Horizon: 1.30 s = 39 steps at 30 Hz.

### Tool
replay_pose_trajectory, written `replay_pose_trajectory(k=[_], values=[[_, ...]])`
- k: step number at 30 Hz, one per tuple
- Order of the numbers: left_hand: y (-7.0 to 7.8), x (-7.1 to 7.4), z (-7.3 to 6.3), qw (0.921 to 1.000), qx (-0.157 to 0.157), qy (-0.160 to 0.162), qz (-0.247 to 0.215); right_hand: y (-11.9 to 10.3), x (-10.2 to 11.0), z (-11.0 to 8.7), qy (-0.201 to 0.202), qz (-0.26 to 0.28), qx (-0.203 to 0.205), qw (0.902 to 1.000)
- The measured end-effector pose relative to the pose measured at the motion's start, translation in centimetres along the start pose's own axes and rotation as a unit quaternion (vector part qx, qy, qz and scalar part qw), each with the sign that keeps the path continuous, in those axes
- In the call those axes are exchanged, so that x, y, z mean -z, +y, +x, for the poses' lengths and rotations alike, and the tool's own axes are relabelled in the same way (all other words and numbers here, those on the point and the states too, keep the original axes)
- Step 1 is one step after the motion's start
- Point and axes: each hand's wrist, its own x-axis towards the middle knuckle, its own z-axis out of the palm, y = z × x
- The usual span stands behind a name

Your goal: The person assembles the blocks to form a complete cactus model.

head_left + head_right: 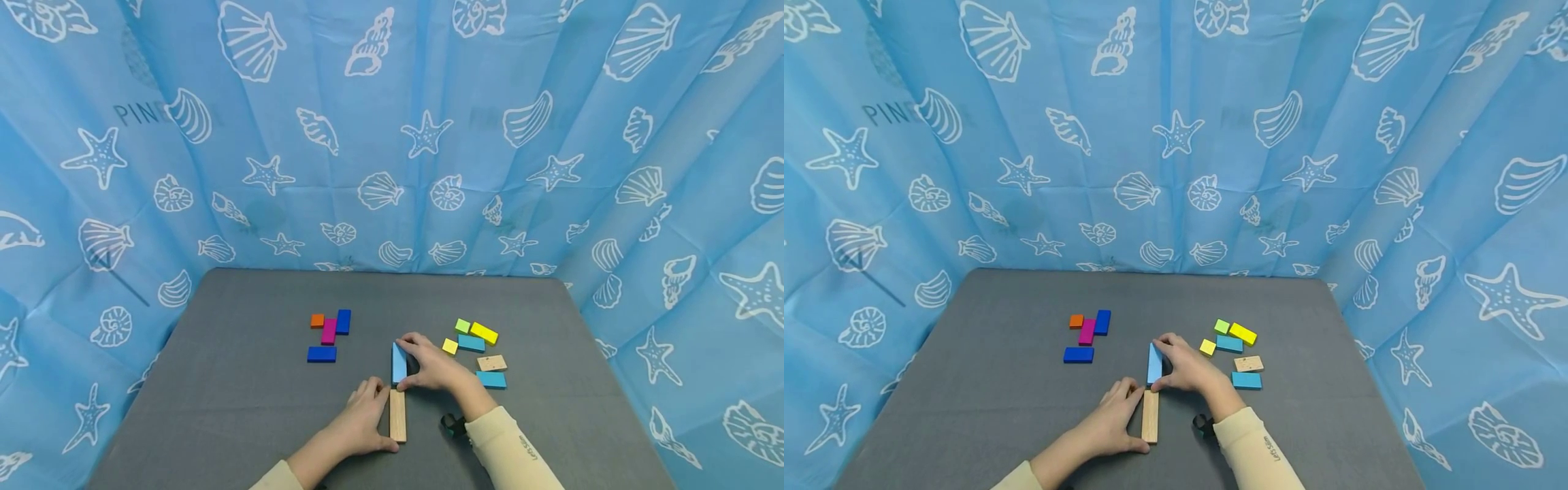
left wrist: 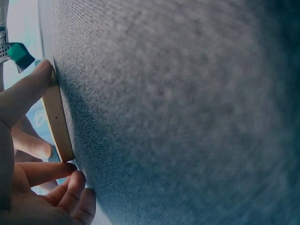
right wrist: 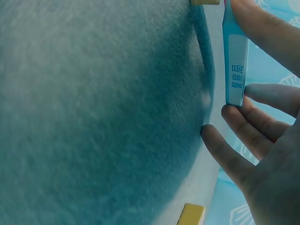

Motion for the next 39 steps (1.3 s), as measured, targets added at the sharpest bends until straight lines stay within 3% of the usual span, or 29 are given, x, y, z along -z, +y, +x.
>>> replay_pose_trajectory(k=[13,25,29,34,39], values=[[0.1,-0.3,0.1,0.9998,-0.012,0.013,0.009,-0.1,-0.3,-0.3,-0.005,0.01,-0.001,0.9999],[0.2,-0.2,0.0,0.9997,-0.003,0.011,-0.019,-0.2,-0.5,-0.5,0.014,0.007,0.001,0.9999],[-0.2,0.2,0.2,0.9991,-0.006,0.035,-0.024,0.0,-0.1,-0.7,0.049,0.027,0.011,0.9984],[-0.8,0.5,0.8,0.9961,-0.049,0.06,0.043,0.7,0.6,-1.0,0.118,0.021,0.02,0.9925],[-0.9,0.2,1.2,0.9924,-0.066,0.056,0.089,1.7,0.9,-1.7,0.155,0.01,-0.016,0.9877]])
